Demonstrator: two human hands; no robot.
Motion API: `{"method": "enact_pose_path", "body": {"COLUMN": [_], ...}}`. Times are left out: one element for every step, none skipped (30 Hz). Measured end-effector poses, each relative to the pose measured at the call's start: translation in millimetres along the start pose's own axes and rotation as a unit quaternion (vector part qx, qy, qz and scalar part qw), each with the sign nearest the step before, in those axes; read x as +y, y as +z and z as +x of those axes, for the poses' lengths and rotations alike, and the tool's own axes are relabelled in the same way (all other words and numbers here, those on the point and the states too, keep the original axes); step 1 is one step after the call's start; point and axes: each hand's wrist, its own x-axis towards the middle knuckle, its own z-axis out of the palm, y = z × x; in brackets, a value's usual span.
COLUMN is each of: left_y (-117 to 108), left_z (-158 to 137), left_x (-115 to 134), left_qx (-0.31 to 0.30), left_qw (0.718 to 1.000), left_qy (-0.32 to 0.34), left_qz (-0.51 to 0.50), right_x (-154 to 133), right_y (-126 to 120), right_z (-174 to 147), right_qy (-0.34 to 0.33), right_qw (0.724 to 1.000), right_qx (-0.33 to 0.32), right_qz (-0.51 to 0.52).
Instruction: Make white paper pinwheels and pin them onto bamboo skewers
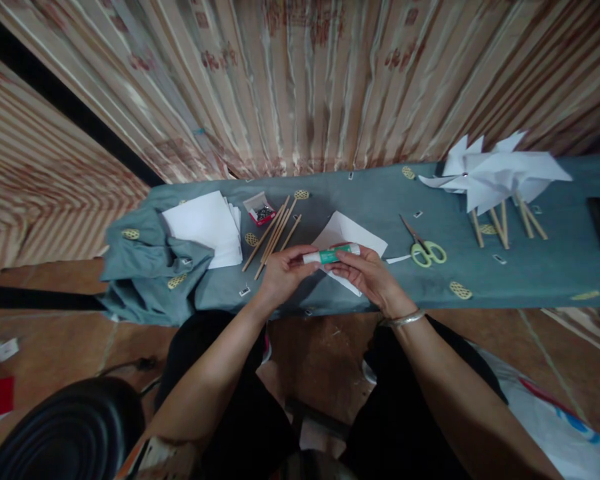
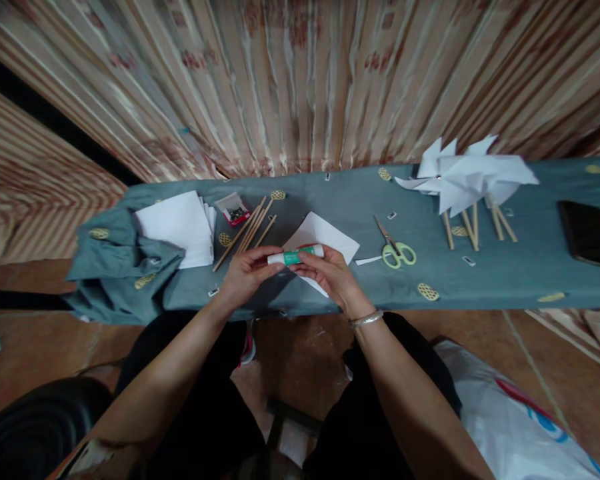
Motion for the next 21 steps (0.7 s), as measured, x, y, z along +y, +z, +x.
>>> {"method": "enact_pose_path", "body": {"left_y": [-0.5, -1.1, -1.7, -2.4, -3.1, -4.1, -5.3, -6.9, -9.1, -11.8, -15.0, -18.6, -22.3, -26.0, -29.5, -32.5, -35.0, -36.9, -38.1, -38.6, -38.3], "left_z": [-0.7, -1.3, -1.8, -2.1, -2.3, -2.3, -2.1, -1.6, -0.8, 0.5, 2.1, 4.1, 6.3, 8.7, 11.1, 13.2, 15.0, 16.1, 16.6, 16.2, 15.0], "left_x": [-0.5, -0.9, -1.3, -1.7, -2.0, -2.3, -2.4, -2.5, -2.6, -2.8, -3.2, -3.7, -4.6, -5.7, -7.0, -8.2, -9.3, -9.8, -9.7, -8.8, -7.0], "left_qx": [0.0, 0.004, 0.009, 0.012, 0.013, 0.014, 0.017, 0.024, 0.037, 0.054, 0.072, 0.086, 0.093, 0.101, 0.108, 0.114, 0.118, 0.121, 0.124, 0.125, 0.128], "left_qw": [1.0, 0.999, 0.998, 0.996, 0.993, 0.991, 0.988, 0.984, 0.978, 0.97, 0.96, 0.949, 0.937, 0.924, 0.908, 0.891, 0.875, 0.861, 0.85, 0.841, 0.832], "left_qy": [0.005, 0.013, 0.021, 0.029, 0.037, 0.043, 0.05, 0.057, 0.066, 0.078, 0.091, 0.104, 0.118, 0.133, 0.148, 0.159, 0.166, 0.17, 0.17, 0.168, 0.167], "left_qz": [0.016, 0.038, 0.062, 0.087, 0.109, 0.128, 0.147, 0.169, 0.195, 0.224, 0.256, 0.286, 0.314, 0.344, 0.377, 0.409, 0.439, 0.464, 0.484, 0.5, 0.513], "right_x": [2.3, 4.5, 6.5, 7.9, 8.7, 8.8, 8.0, 6.6, 4.6, 2.3, -0.1, -2.3, -4.2, -5.6, -6.6, -7.2, -7.6, -8.0, -8.3, -8.7, -9.1], "right_y": [2.0, 3.9, 5.5, 6.8, 7.6, 7.8, 7.2, 5.6, 3.1, -0.2, -4.4, -9.3, -14.6, -20.2, -25.9, -31.5, -36.8, -41.7, -46.0, -49.7, -52.5], "right_z": [0.5, 1.0, 1.6, 2.2, 2.7, 3.0, 3.3, 3.4, 3.3, 3.0, 2.5, 1.9, 1.1, 0.3, -0.7, -1.9, -3.4, -5.4, -7.9, -11.0, -14.7], "right_qy": [0.001, 0.001, -0.002, -0.005, -0.009, -0.015, -0.023, -0.035, -0.051, -0.069, -0.088, -0.106, -0.119, -0.13, -0.14, -0.149, -0.159, -0.171, -0.187, -0.204, -0.221], "right_qw": [1.0, 1.0, 1.0, 0.999, 0.999, 0.998, 0.997, 0.996, 0.993, 0.99, 0.986, 0.981, 0.977, 0.972, 0.968, 0.963, 0.957, 0.95, 0.94, 0.924, 0.903], "right_qx": [-0.003, -0.006, -0.008, -0.008, -0.008, -0.004, 0.003, 0.015, 0.029, 0.044, 0.059, 0.071, 0.081, 0.087, 0.092, 0.096, 0.098, 0.101, 0.104, 0.108, 0.114], "right_qz": [-0.004, -0.011, -0.02, -0.03, -0.042, -0.056, -0.07, -0.084, -0.1, -0.116, -0.131, -0.145, -0.16, -0.173, -0.188, -0.203, -0.221, -0.241, -0.267, -0.303, -0.351]}}
